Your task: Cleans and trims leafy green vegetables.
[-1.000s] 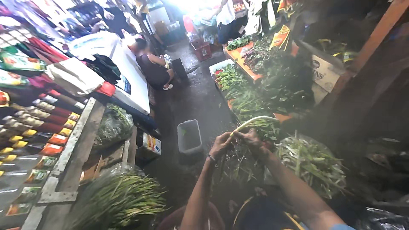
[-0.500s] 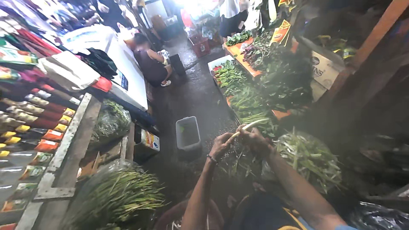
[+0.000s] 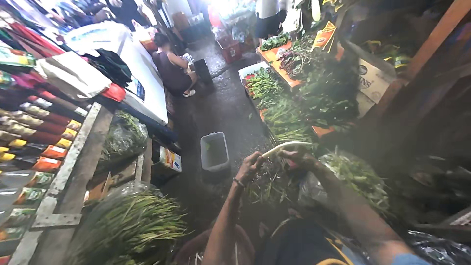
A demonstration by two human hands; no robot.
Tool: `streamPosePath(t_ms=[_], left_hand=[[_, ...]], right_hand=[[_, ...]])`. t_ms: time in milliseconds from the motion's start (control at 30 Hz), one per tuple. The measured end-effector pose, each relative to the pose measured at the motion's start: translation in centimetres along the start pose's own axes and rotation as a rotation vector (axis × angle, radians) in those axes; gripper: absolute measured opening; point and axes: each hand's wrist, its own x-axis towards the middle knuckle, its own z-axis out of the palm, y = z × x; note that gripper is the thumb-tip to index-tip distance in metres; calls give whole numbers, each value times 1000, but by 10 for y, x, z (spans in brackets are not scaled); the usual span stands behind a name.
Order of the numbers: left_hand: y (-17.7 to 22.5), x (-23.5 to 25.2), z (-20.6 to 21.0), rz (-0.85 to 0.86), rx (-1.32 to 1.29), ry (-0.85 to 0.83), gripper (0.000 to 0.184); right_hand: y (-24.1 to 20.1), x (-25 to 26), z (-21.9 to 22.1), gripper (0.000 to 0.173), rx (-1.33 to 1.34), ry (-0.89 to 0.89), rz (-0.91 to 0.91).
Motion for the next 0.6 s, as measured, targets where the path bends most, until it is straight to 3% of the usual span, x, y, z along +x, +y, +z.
streamPosePath(t_ms=[67,267,400,467,600], left_hand=[[-4,-7,-11,-4,36,23,23],[-20,-34,-40,-80,108,72,24],[-26,-44,-49,-80,18,209,22],[-25,-44,-47,-93,-68,241,27],[-17,-32,-25,-103,-165,195,31]], right_hand=[[9,2,-21,14,-103,87,-130],[31,-3,-100,15,-365,401,-88],[49,-16,-138,23,-89,756,47],[48,-21,-137,24,209,745,64],[48,-15,-86,18,640,409,137]])
